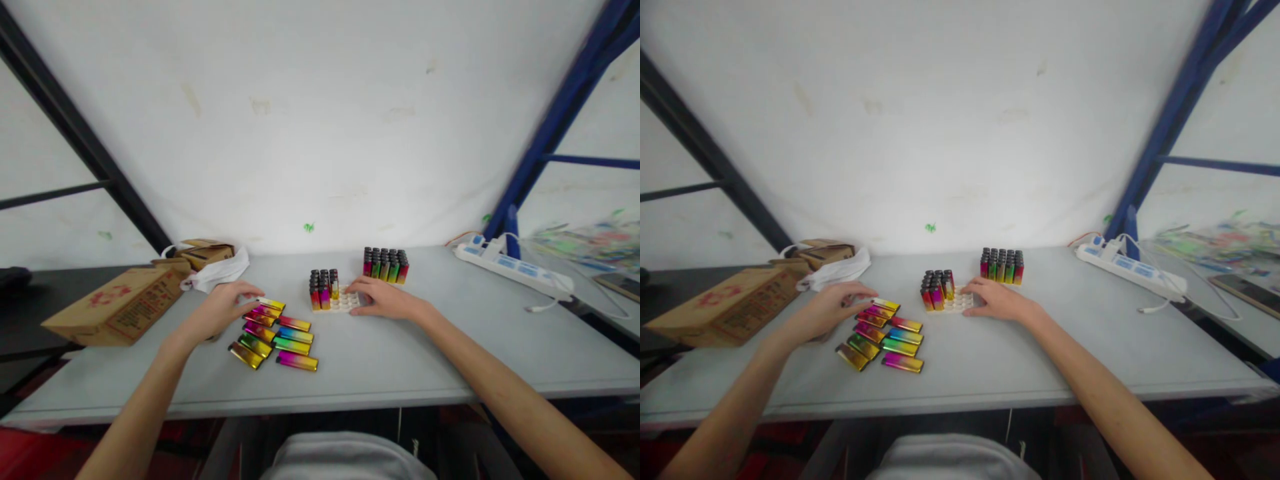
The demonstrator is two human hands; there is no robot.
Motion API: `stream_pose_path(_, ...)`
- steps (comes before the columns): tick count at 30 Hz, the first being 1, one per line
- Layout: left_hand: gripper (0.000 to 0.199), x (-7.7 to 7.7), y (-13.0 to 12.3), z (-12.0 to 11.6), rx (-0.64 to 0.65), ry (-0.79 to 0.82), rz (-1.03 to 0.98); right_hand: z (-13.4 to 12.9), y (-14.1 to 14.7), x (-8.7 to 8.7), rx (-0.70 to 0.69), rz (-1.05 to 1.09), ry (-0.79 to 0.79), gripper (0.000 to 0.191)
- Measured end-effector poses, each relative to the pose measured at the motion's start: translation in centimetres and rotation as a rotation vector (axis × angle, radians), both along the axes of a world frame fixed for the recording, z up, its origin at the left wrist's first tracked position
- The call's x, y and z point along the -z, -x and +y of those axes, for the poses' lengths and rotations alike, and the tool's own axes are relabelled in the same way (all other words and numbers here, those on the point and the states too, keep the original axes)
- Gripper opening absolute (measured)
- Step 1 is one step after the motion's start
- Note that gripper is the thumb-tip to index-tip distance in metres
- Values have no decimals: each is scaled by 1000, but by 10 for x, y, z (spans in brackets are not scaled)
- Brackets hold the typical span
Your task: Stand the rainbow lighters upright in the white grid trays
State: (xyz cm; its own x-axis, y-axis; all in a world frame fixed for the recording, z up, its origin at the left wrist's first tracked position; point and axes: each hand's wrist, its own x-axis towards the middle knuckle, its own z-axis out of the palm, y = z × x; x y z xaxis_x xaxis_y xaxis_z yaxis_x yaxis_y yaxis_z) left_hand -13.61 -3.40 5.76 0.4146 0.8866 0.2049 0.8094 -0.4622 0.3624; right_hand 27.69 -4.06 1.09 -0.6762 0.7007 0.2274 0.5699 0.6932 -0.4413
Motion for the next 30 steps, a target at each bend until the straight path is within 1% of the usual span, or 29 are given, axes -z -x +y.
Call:
stream_pose_path(2,43,7,10,-5,25,42,23,-1,0,-2,2,-6,5,47)
stream_pose_path(5,47,16,16,-6,59,74,15,-1,0,-2,2,-8,8,48)
stream_pose_path(10,43,26,18,4,38,70,-17,1,-1,1,6,-6,3,49)
stream_pose_path(14,37,29,16,13,3,94,-79,2,-1,2,2,2,3,49)
stream_pose_path(17,35,25,13,19,-4,144,-94,3,-1,3,4,4,4,48)
stream_pose_path(21,35,15,6,27,41,215,9,3,-1,3,4,17,13,48)
stream_pose_path(24,35,9,1,32,79,234,56,4,-1,4,6,23,9,48)
stream_pose_path(27,34,2,-1,34,101,235,3,5,-2,6,-8,18,16,48)
stream_pose_path(30,37,-6,0,33,113,256,-118,6,-2,7,-12,21,9,48)
